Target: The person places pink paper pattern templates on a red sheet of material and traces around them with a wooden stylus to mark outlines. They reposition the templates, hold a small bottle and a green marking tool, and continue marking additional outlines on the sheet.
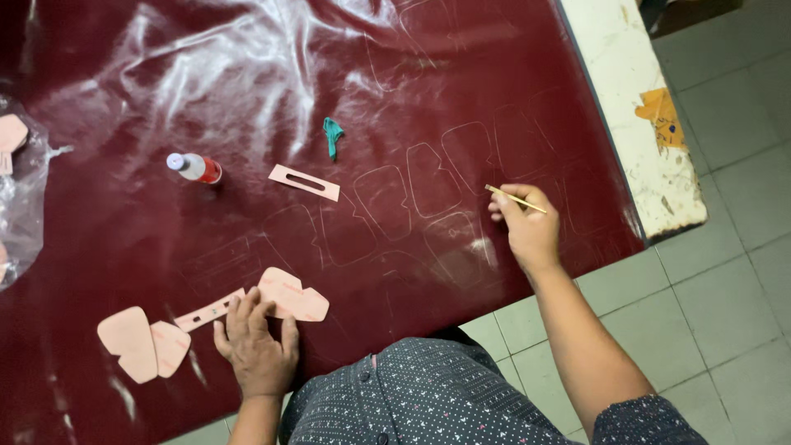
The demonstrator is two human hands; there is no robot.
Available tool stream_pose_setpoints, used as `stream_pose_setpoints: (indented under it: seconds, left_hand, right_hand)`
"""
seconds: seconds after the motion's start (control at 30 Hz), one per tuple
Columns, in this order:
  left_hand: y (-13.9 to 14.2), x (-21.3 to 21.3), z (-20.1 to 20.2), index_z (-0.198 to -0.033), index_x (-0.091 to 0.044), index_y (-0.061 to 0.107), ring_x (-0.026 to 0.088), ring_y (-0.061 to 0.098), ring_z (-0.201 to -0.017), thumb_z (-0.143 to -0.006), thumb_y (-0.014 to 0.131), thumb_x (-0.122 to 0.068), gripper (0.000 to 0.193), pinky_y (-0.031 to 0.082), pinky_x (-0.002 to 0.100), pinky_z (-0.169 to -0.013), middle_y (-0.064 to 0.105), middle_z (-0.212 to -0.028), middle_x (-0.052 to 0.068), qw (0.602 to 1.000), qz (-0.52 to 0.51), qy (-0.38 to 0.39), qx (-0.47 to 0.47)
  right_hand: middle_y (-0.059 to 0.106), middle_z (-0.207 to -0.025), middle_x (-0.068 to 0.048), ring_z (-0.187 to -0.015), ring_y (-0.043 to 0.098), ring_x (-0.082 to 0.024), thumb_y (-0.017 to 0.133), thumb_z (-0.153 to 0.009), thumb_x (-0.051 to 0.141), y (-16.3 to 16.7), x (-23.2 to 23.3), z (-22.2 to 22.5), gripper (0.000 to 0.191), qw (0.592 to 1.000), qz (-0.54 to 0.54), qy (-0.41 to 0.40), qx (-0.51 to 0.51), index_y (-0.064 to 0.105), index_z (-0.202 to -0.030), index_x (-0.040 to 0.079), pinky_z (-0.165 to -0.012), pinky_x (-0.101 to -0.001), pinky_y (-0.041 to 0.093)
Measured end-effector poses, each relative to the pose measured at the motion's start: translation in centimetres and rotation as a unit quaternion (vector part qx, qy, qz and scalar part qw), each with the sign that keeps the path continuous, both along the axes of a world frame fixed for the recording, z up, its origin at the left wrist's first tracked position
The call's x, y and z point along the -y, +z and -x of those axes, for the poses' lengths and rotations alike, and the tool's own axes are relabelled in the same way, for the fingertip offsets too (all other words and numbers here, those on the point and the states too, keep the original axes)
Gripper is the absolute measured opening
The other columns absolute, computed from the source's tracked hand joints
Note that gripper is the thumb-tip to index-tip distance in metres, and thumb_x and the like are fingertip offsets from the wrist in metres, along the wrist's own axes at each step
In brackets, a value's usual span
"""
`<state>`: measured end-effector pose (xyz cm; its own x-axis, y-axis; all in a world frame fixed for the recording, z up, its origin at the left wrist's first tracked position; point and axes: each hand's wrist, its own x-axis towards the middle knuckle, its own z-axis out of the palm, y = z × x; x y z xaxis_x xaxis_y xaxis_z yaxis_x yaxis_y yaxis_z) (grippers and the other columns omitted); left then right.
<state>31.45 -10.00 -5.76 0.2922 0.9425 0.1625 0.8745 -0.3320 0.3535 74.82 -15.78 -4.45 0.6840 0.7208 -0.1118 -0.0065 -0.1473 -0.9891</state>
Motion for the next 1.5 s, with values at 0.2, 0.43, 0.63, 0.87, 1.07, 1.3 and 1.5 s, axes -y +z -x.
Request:
stream_pose_setpoints:
  seconds: [0.2, 0.43, 0.63, 0.87, 1.07, 1.3, 1.5]
  left_hand:
    - [0.3, 0.5, -0.4, -0.127, -0.015, 0.053, 0.032, 0.038, -0.150, -0.088, 0.066, -0.034, 0.045, 0.016, 0.060, -0.125, 0.050, -0.152, 0.008, 1.000, -0.005, 0.009, -0.007]
    - [1.0, 0.4, -1.7, -0.123, -0.016, 0.054, 0.032, 0.039, -0.150, -0.088, 0.066, -0.034, 0.040, 0.017, 0.059, -0.125, 0.051, -0.152, 0.006, 1.000, -0.008, 0.021, -0.015]
    - [0.6, 0.0, -1.1, -0.124, -0.016, 0.053, 0.032, 0.039, -0.149, -0.087, 0.067, -0.034, 0.043, 0.017, 0.058, -0.124, 0.052, -0.150, 0.006, 1.000, -0.006, 0.018, -0.018]
    - [0.4, -0.2, -0.5, -0.123, -0.017, 0.054, 0.030, 0.040, -0.149, -0.087, 0.068, -0.034, 0.043, 0.017, 0.058, -0.124, 0.053, -0.149, 0.005, 1.000, 0.007, 0.022, -0.018]
    - [-0.2, -0.3, 0.2, -0.123, -0.017, 0.055, 0.031, 0.040, -0.149, -0.088, 0.068, -0.035, 0.042, 0.017, 0.058, -0.124, 0.052, -0.150, 0.006, 1.000, 0.002, 0.020, -0.014]
    - [-0.5, -0.4, 0.7, -0.124, -0.016, 0.055, 0.031, 0.041, -0.149, -0.089, 0.069, -0.034, 0.042, 0.017, 0.059, -0.124, 0.053, -0.150, 0.006, 1.000, -0.005, 0.018, -0.008]
    - [-0.5, -0.3, 1.1, -0.122, -0.016, 0.056, 0.032, 0.041, -0.148, -0.088, 0.069, -0.034, 0.041, 0.018, 0.060, -0.123, 0.053, -0.149, 0.006, 1.000, 0.001, 0.016, -0.007]
  right_hand:
    - [0.076, -0.098, -0.006, -0.086, 0.072, -0.011, 0.068, -0.097, 0.007, -0.4, -4.1, -1.6, 0.012, 0.991, 0.027, 0.018, 0.129, 0.069, -0.109, 0.002, -0.079, -0.0265, 0.059]
    - [0.077, -0.099, -0.008, -0.090, 0.072, -0.014, 0.074, -0.095, 0.005, -1.5, -8.2, -2.1, 0.008, 0.972, -0.030, 0.011, 0.232, 0.072, -0.102, 0.002, -0.081, -0.0291, 0.058]
    - [0.077, -0.100, -0.008, -0.092, 0.072, -0.016, 0.075, -0.096, 0.004, -2.6, -9.1, -1.8, 0.007, 0.957, -0.043, 0.011, 0.286, 0.071, -0.101, 0.002, -0.083, -0.0310, 0.058]
    - [0.075, -0.094, -0.008, -0.086, 0.071, -0.014, 0.069, -0.095, 0.004, -1.9, -8.0, -1.1, 0.004, 0.976, 0.004, 0.051, 0.214, 0.065, -0.094, 0.003, -0.078, -0.0300, 0.059]
    - [0.075, -0.100, -0.007, -0.087, 0.070, -0.013, 0.069, -0.093, 0.004, -1.4, -4.2, 3.7, 0.006, 0.986, 0.027, 0.112, 0.121, 0.066, -0.098, 0.003, -0.078, -0.0295, 0.058]
    - [0.075, -0.104, -0.009, -0.094, 0.071, -0.017, 0.071, -0.095, 0.003, -2.6, -3.4, 6.2, 0.008, 0.972, -0.030, 0.095, 0.211, 0.068, -0.102, 0.002, -0.086, -0.0310, 0.058]
    - [0.074, -0.101, -0.010, -0.093, 0.072, -0.019, 0.070, -0.095, 0.002, -3.0, -3.6, 6.5, 0.006, 0.963, -0.031, 0.095, 0.252, 0.067, -0.100, 0.001, -0.084, -0.0319, 0.058]
